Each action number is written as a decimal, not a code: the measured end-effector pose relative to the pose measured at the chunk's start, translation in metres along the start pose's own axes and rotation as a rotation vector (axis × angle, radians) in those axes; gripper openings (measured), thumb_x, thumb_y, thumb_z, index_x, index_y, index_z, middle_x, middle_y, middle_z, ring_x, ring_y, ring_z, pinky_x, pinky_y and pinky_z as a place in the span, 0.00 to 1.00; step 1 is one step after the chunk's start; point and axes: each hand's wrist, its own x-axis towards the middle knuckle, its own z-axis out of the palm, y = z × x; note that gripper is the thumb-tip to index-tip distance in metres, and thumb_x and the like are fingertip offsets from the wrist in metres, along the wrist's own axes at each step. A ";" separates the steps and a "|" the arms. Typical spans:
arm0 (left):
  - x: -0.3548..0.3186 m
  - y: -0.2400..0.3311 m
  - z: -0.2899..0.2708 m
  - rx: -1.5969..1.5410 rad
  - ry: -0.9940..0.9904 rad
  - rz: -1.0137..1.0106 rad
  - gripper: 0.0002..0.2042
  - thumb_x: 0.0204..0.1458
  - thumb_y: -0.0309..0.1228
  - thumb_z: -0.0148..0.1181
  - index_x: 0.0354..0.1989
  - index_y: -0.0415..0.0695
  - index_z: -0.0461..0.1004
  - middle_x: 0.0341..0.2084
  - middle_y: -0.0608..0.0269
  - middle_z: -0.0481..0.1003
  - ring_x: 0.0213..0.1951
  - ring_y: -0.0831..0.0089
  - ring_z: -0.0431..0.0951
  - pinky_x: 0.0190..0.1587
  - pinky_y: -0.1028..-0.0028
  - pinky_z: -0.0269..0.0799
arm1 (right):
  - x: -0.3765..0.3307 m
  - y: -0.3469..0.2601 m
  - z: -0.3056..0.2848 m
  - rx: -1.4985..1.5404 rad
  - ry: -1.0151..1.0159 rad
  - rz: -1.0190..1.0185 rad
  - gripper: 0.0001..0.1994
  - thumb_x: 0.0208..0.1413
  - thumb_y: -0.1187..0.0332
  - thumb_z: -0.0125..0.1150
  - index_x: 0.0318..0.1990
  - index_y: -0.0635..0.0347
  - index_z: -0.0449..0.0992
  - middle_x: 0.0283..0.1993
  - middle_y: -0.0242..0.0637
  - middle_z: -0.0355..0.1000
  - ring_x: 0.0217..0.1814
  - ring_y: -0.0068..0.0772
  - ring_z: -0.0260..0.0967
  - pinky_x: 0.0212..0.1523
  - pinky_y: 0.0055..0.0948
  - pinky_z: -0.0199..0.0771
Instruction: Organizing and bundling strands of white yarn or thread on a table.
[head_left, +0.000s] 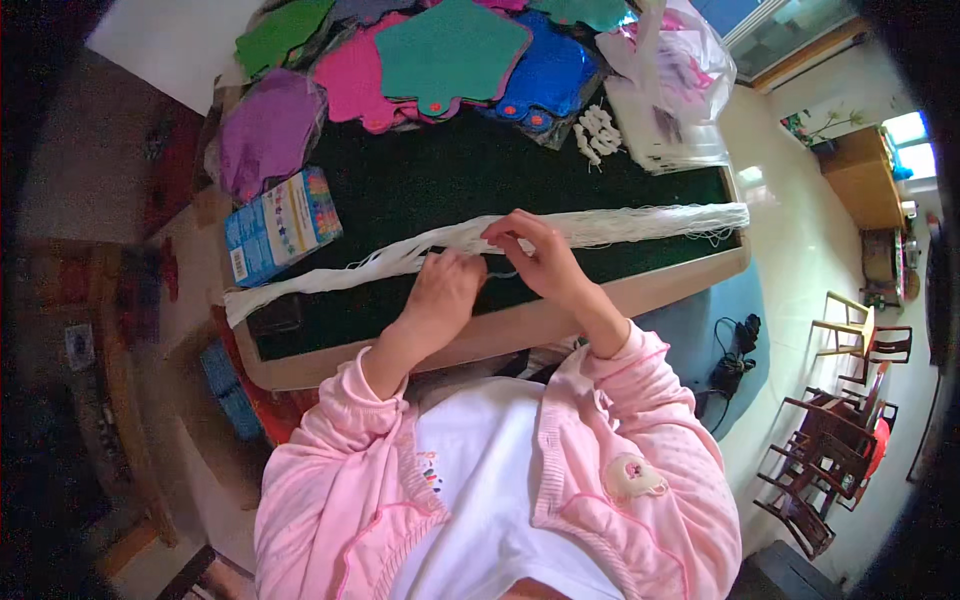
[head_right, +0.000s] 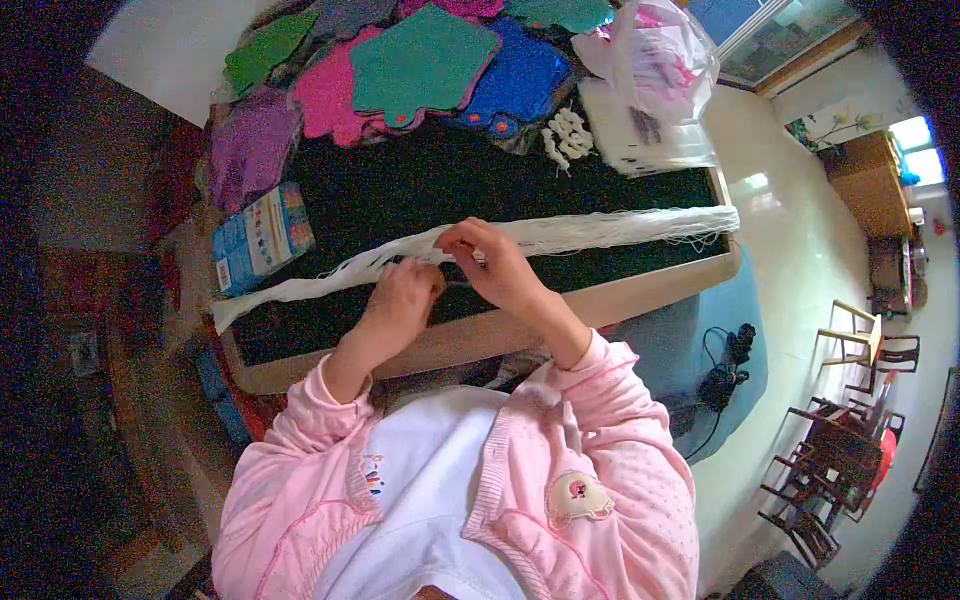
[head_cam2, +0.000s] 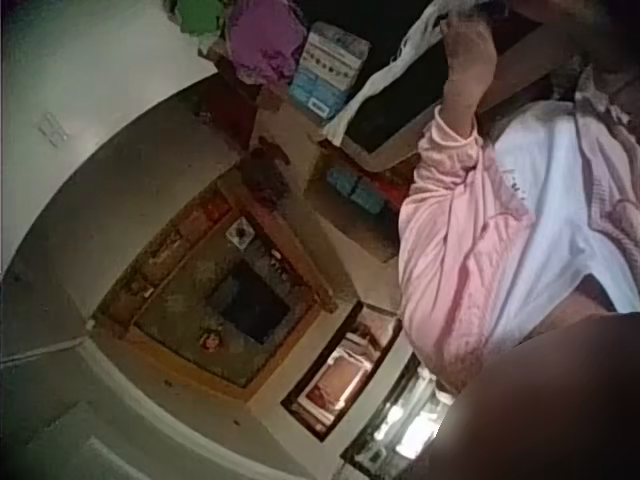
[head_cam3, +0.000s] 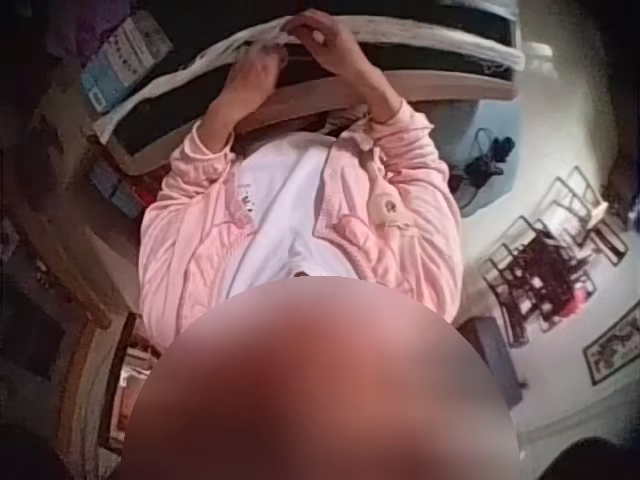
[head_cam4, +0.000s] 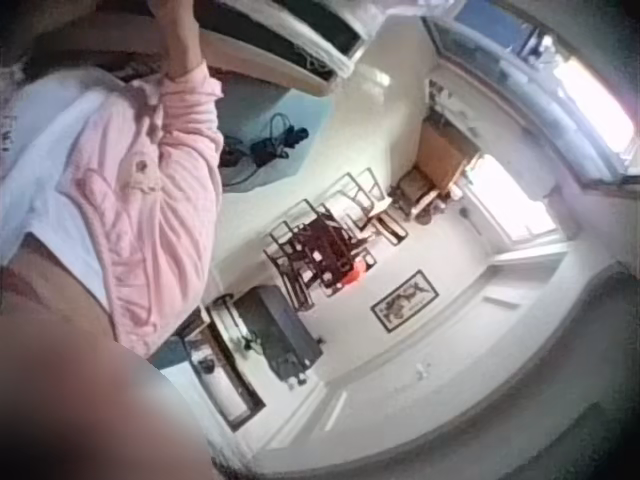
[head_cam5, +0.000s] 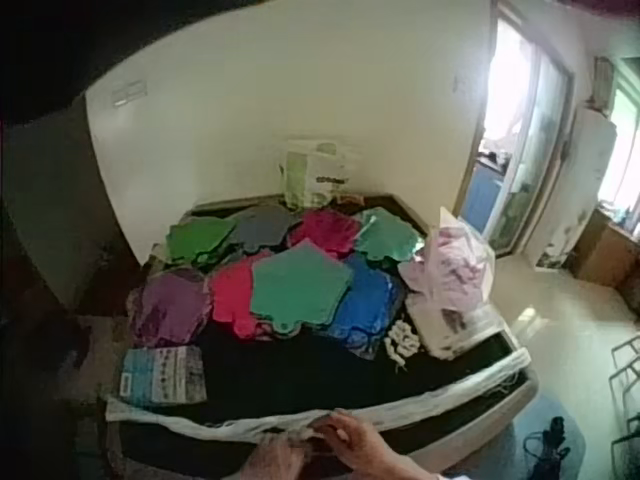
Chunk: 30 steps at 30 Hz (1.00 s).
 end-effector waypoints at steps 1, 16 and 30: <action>0.002 -0.001 -0.005 -0.030 0.013 -0.092 0.09 0.46 0.26 0.50 0.38 0.42 0.67 0.28 0.54 0.71 0.38 0.56 0.69 0.39 0.60 0.62 | 0.000 0.003 0.001 0.047 0.019 0.021 0.06 0.51 0.82 0.50 0.36 0.66 0.72 0.34 0.38 0.70 0.38 0.31 0.69 0.40 0.25 0.69; 0.029 0.023 -0.039 -0.722 0.358 -0.208 0.13 0.48 0.21 0.52 0.43 0.45 0.66 0.18 0.64 0.71 0.26 0.66 0.72 0.38 0.67 0.64 | 0.041 0.012 0.038 1.119 -0.495 0.379 0.25 0.62 0.49 0.35 0.51 0.61 0.66 0.46 0.38 0.69 0.49 0.29 0.67 0.45 0.27 0.70; -0.069 -0.110 -0.220 -0.392 1.265 -0.580 0.12 0.54 0.28 0.52 0.47 0.44 0.69 0.26 0.70 0.71 0.29 0.81 0.68 0.36 0.81 0.64 | 0.037 0.019 0.035 0.759 -0.567 0.456 0.19 0.59 0.55 0.47 0.34 0.64 0.74 0.24 0.34 0.68 0.18 0.21 0.59 0.25 0.21 0.66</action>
